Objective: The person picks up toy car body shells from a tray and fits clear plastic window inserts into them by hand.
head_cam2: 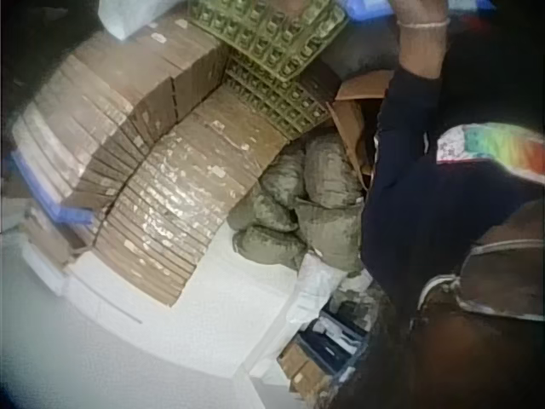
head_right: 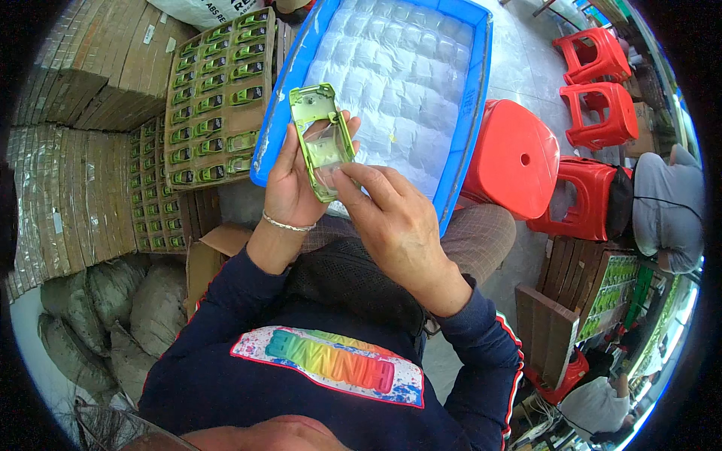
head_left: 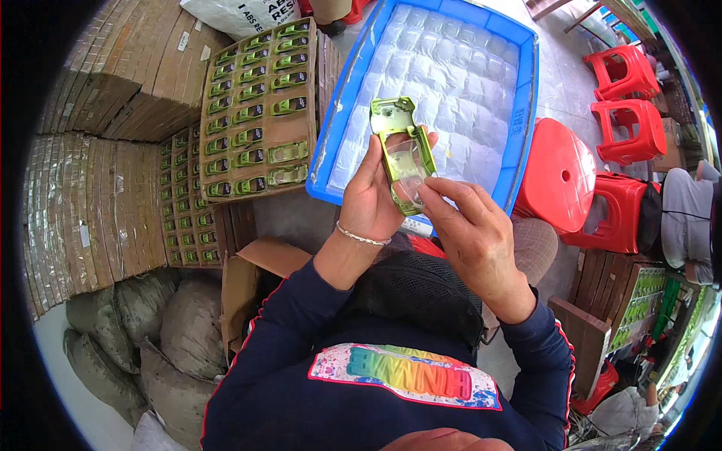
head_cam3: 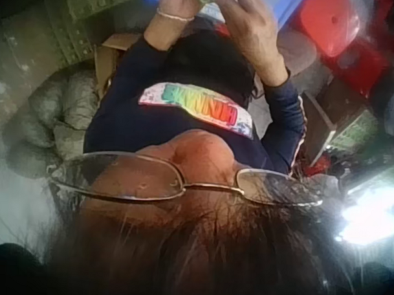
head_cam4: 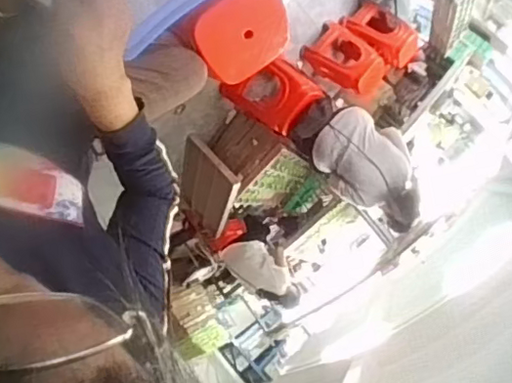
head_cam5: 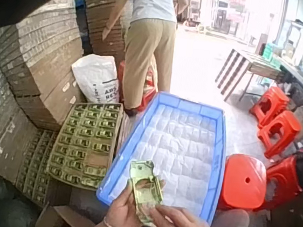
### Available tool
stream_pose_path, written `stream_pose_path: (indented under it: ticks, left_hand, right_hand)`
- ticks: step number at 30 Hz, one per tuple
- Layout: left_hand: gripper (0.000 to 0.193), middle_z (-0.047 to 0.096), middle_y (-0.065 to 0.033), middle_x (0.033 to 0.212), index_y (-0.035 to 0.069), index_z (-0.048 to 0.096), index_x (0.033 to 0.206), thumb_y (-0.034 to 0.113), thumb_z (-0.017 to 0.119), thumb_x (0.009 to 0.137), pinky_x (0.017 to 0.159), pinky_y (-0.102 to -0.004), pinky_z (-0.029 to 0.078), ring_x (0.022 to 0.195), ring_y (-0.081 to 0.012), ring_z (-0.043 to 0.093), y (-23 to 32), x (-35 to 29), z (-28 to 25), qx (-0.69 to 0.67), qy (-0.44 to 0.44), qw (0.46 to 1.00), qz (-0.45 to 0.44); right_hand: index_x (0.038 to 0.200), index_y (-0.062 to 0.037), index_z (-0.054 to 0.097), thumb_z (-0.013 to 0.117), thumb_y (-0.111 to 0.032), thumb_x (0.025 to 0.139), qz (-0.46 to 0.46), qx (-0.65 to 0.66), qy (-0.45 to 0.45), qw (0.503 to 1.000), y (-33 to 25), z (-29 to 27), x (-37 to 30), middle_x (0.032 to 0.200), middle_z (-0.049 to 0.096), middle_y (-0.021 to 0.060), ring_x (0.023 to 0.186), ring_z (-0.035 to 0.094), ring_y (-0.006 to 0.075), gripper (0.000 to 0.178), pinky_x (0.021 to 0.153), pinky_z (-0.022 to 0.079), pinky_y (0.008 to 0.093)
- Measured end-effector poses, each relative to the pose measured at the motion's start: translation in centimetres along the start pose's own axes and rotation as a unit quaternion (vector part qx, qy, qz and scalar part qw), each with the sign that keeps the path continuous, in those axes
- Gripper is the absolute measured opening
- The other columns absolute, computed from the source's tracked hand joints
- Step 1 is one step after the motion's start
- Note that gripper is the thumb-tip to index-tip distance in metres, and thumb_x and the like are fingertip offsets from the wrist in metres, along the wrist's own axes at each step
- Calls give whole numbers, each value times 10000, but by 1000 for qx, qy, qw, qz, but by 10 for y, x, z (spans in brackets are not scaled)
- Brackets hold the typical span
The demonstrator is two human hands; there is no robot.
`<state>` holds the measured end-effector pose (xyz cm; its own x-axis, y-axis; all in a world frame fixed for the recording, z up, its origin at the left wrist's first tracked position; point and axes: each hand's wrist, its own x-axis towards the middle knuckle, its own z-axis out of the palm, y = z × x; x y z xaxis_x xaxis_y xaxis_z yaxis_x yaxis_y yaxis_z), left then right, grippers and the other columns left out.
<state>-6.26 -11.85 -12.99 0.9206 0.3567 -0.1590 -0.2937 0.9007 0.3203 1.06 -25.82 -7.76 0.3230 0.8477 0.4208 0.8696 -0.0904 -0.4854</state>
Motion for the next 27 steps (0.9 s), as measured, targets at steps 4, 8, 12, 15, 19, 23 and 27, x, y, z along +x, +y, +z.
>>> stream_pose_path:
  ticks: [4,8,12,15,19,23,27]
  left_hand:
    - [608,423,-224,1372,-46,308,1385,427,317,1004,1061,-436,384,1314,-315,383,-2,-1,3,9,4,1000,9]
    - [616,433,-233,1361,-42,311,1385,441,316,1001,1050,-421,395,1281,-303,425,-2,0,-1,9,2,1000,0]
    - [619,434,-242,1358,-41,316,1384,445,317,1001,1050,-414,392,1258,-297,450,-3,0,-2,12,4,1000,1]
    - [622,424,-227,1374,-41,304,1393,442,318,1001,1072,-416,369,1290,-301,415,-3,-1,-1,-20,-3,1000,-15]
    - [630,387,-201,1411,-40,274,1411,434,329,1000,1112,-425,317,1347,-304,332,-2,-2,2,-54,-17,998,-16]
    - [592,458,-185,1350,-12,332,1387,440,300,1005,1052,-400,390,1261,-276,448,-5,-1,12,-88,5,996,-18]
    - [631,353,-192,1435,-29,248,1426,424,344,998,1139,-438,274,1372,-303,286,-7,0,6,-102,-17,995,-15]
  right_hand:
    - [1067,-37,608,656,6,654,1,2,-1,1000,0,5,3,1042,589,84,894,605,260,418,720,523,360]
    - [1054,-45,609,646,-9,668,12,1,-12,1000,-2,4,5,1038,589,84,892,604,257,389,720,520,361]
    - [1062,-47,602,636,-21,680,21,-4,-43,999,-4,3,6,1030,579,81,890,599,249,384,708,517,358]
    - [1066,-44,597,633,-23,681,11,-5,-40,999,-3,2,6,1022,573,79,884,597,245,387,699,515,356]
    - [1060,-40,598,636,-24,680,17,1,-37,999,-5,0,8,1016,574,79,884,599,245,382,693,515,356]
    - [1054,-32,597,637,-20,677,27,8,-20,999,-6,-1,8,1017,572,81,878,600,246,379,679,516,353]
    - [1021,-34,651,669,-3,744,67,28,-10,997,-14,0,12,976,615,93,833,630,263,280,681,517,350]
